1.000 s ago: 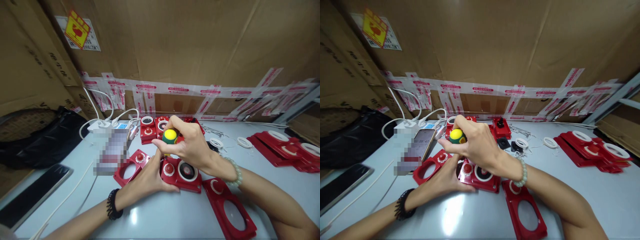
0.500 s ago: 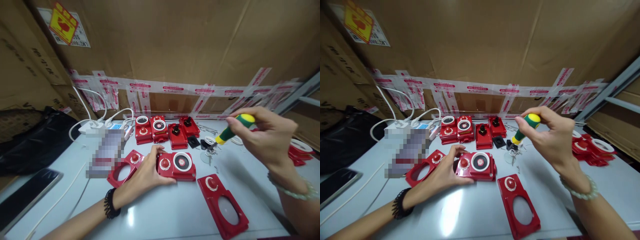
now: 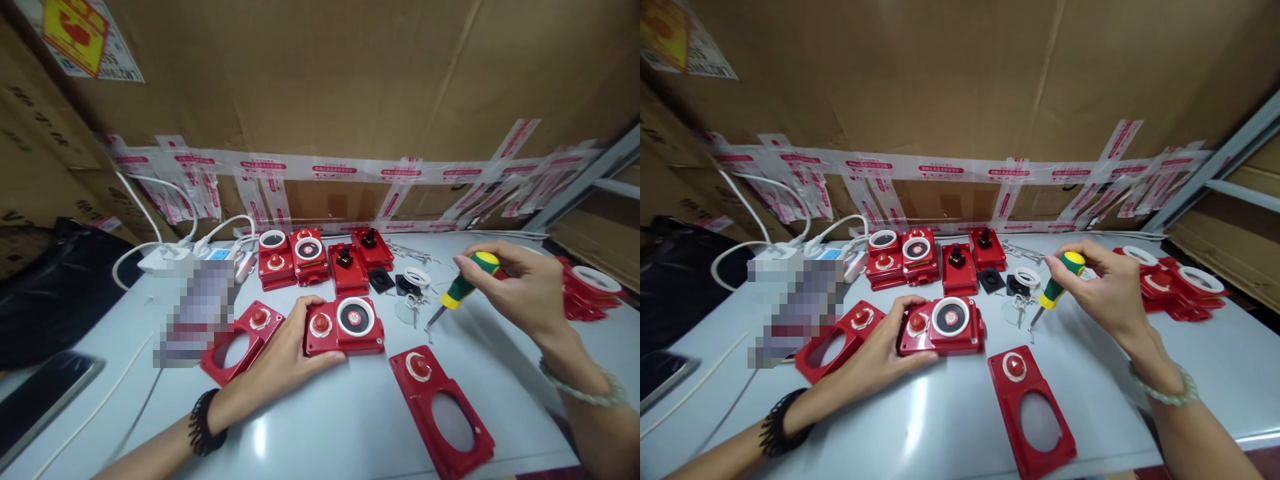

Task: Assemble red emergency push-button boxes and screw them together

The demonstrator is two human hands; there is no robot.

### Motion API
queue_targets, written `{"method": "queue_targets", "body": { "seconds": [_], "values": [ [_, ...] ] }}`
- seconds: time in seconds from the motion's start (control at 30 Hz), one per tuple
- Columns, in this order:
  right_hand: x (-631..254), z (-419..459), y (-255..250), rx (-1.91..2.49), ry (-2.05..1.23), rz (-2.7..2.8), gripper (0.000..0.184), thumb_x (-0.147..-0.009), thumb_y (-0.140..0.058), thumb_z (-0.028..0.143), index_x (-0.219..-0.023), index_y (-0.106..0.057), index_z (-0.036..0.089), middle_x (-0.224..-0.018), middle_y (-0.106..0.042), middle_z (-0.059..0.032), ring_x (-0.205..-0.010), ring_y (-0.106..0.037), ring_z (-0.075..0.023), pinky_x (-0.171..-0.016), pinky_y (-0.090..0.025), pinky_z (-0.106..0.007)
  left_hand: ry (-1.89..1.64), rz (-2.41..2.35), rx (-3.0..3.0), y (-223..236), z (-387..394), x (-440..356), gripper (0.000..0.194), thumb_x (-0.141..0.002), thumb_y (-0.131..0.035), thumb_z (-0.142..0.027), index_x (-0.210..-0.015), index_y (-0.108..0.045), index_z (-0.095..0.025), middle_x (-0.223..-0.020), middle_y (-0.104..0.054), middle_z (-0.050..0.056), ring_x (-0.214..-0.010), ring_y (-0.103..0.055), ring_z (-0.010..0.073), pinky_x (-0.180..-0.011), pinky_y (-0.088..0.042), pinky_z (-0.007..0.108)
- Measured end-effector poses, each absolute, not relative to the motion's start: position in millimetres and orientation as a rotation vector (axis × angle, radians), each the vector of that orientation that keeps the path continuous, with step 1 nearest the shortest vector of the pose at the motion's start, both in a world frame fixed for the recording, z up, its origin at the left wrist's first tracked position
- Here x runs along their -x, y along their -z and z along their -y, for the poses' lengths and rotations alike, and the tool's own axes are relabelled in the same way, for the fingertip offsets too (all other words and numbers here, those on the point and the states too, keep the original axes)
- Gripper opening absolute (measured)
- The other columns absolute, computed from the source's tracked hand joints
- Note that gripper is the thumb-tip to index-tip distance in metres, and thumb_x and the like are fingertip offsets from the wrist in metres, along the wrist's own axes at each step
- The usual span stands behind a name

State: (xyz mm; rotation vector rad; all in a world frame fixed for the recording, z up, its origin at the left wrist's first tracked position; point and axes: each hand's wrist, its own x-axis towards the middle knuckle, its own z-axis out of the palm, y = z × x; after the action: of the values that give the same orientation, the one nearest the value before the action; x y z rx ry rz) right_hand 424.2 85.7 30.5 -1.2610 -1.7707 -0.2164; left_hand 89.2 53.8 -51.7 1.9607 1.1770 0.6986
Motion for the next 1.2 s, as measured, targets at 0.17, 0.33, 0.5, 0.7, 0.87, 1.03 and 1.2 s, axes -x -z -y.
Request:
{"method": "queue_targets", "body": {
  "seconds": [0.17,0.33,0.5,0.7,0.87,1.03,1.2],
  "values": [
    [-422,-66,-26,1.330,0.182,1.729,0.015,-0.072,-0.071,0.034,-0.073,-0.066,0.021,-0.065,-0.064,0.0019,-0.054,-0.054,-0.0106,-0.049,-0.043,-0.024,-0.657,-1.143,-1.947,51,-51,-85,0.067,-0.083,-0.063,-0.044,-0.133,-0.022,-0.025,-0.136,-0.041,0.013,-0.126,-0.045,0.0310,-0.105,-0.039,0.049],
    [-424,-57,-23,1.265,0.152,1.787,0.012,-0.072,-0.072,0.033,-0.074,-0.066,0.022,-0.066,-0.065,0.0031,-0.054,-0.054,-0.0098,-0.046,-0.040,-0.023,-0.645,-1.186,-1.940,50,-52,-83,0.071,-0.081,-0.065,-0.045,-0.134,-0.022,-0.025,-0.139,-0.039,0.014,-0.128,-0.044,0.0324,-0.107,-0.038,0.051],
    [-420,-60,-21,1.250,0.187,1.814,0.011,-0.072,-0.072,0.031,-0.074,-0.066,0.023,-0.066,-0.066,0.0040,-0.054,-0.055,-0.0091,-0.046,-0.042,-0.021,-0.660,-1.215,-1.976,55,-53,-84,0.075,-0.079,-0.067,-0.048,-0.134,-0.022,-0.025,-0.141,-0.039,0.015,-0.131,-0.042,0.0344,-0.107,-0.037,0.053],
    [-416,-60,-21,1.238,0.228,1.842,0.012,-0.073,-0.072,0.031,-0.074,-0.065,0.022,-0.065,-0.066,0.0040,-0.052,-0.054,-0.0083,-0.048,-0.043,-0.021,-0.672,-1.232,-1.992,54,-53,-84,0.075,-0.078,-0.068,-0.049,-0.134,-0.023,-0.025,-0.141,-0.039,0.015,-0.131,-0.042,0.0338,-0.108,-0.037,0.054],
    [-418,-59,-20,1.249,0.280,1.830,0.013,-0.072,-0.073,0.032,-0.075,-0.066,0.021,-0.066,-0.067,0.0028,-0.052,-0.055,-0.0087,-0.048,-0.042,-0.022,-0.648,-1.230,-1.999,51,-52,-85,0.074,-0.079,-0.067,-0.049,-0.134,-0.023,-0.025,-0.141,-0.039,0.015,-0.131,-0.042,0.0326,-0.108,-0.037,0.052],
    [-422,-59,-23,1.222,0.396,1.808,0.013,-0.072,-0.073,0.032,-0.074,-0.066,0.021,-0.063,-0.066,0.0028,-0.051,-0.054,-0.0084,-0.046,-0.040,-0.021,-0.680,-1.214,-1.990,52,-52,-85,0.072,-0.079,-0.068,-0.047,-0.134,-0.027,-0.026,-0.140,-0.042,0.013,-0.129,-0.044,0.0342,-0.106,-0.039,0.053],
    [-424,-57,-27,1.228,0.527,1.746,0.015,-0.072,-0.074,0.032,-0.074,-0.067,0.020,-0.058,-0.062,0.0042,-0.043,-0.041,-0.0046,-0.039,-0.032,-0.020,-0.693,-1.208,-1.986,53,-52,-84,0.073,-0.078,-0.068,-0.046,-0.134,-0.027,-0.025,-0.139,-0.042,0.014,-0.129,-0.045,0.0343,-0.106,-0.039,0.053]
  ]
}}
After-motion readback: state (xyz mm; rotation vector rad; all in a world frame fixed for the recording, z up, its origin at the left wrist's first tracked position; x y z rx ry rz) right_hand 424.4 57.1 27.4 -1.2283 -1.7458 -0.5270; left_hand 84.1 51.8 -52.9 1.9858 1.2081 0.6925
